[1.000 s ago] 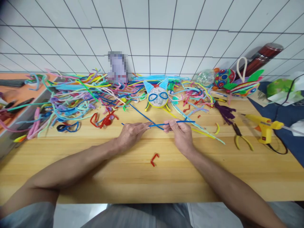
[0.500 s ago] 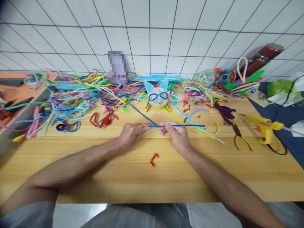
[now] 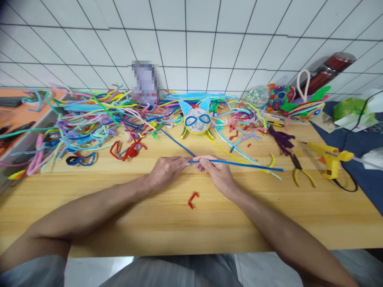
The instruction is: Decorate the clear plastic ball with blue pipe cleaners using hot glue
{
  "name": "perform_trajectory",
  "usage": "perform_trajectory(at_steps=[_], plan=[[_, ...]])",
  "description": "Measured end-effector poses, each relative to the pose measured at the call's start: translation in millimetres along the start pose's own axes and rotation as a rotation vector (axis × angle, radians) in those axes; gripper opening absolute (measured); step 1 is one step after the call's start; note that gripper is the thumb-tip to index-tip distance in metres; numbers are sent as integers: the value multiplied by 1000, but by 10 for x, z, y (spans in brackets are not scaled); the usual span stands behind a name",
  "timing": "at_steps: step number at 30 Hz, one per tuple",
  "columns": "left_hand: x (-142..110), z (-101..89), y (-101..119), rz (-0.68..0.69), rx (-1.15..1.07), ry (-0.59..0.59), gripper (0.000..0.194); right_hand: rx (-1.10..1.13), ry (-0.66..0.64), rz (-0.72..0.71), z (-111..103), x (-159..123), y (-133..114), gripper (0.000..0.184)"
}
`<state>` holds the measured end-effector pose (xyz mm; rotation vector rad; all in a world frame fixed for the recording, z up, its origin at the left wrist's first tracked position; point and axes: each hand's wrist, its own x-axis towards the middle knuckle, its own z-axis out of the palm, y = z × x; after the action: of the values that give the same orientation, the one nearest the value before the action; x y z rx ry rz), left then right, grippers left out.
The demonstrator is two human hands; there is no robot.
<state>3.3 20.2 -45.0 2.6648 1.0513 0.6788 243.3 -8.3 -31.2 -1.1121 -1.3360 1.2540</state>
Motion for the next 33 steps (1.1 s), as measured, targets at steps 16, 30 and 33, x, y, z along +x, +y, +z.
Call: perform_trajectory(at_steps=[16, 30, 33], plan=[[19, 27, -158, -101, -106, -40, 39, -115, 192, -123, -47, -9, -83, 57], [152, -6, -134, -254, -665, 141, 46, -109, 264, -143, -89, 30, -65, 58], [164, -24, -121, -263, -740, 148, 56, -111, 281, -159, -93, 33, -48, 54]])
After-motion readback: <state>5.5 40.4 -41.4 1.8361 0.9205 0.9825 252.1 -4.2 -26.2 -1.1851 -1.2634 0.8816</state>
